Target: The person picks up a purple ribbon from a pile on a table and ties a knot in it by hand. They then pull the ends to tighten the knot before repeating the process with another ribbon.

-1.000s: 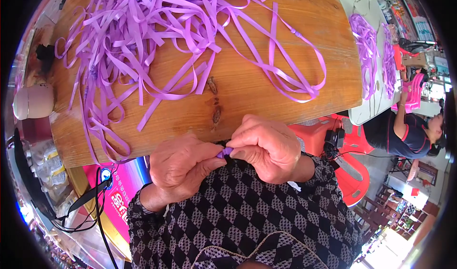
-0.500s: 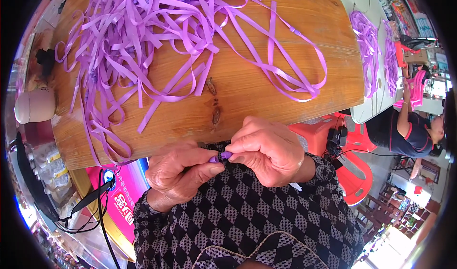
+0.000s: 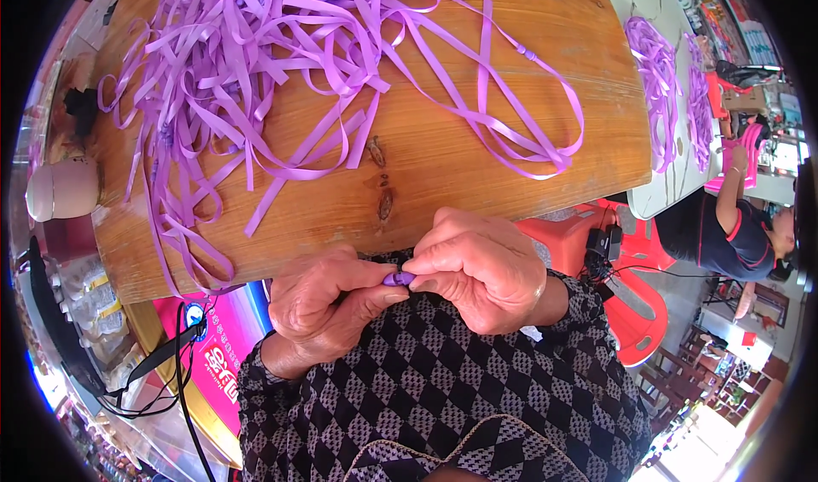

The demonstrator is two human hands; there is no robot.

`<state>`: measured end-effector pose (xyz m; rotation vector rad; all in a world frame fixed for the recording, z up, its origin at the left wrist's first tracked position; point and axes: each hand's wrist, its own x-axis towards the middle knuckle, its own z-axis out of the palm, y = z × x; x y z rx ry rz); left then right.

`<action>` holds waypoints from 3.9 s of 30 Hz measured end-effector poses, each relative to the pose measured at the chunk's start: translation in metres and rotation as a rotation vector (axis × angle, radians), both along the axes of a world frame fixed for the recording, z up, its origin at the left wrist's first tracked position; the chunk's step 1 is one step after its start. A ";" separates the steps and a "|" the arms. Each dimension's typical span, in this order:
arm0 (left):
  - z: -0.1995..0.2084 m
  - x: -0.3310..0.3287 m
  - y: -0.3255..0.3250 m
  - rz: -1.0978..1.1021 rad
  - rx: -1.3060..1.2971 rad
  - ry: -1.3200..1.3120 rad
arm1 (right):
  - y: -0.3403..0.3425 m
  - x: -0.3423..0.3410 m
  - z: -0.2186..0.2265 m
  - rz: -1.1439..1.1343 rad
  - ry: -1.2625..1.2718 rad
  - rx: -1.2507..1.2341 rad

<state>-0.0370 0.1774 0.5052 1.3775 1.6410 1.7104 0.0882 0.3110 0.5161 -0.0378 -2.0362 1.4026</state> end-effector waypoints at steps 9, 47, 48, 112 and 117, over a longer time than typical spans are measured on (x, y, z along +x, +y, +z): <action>0.003 -0.005 0.005 -0.078 -0.041 0.076 | 0.002 0.001 -0.006 -0.007 -0.024 0.012; 0.005 -0.009 0.005 -0.184 -0.039 0.268 | 0.000 0.005 -0.007 0.138 -0.150 -0.129; 0.005 -0.009 0.005 -0.167 -0.050 0.279 | -0.001 0.005 -0.008 0.117 -0.134 -0.122; 0.024 -0.063 0.026 -0.055 0.019 -1.027 | 0.119 0.093 0.036 -0.331 -0.316 -0.973; 0.018 -0.041 0.039 -0.152 0.019 -0.892 | 0.156 0.112 0.028 -0.355 -0.155 -1.021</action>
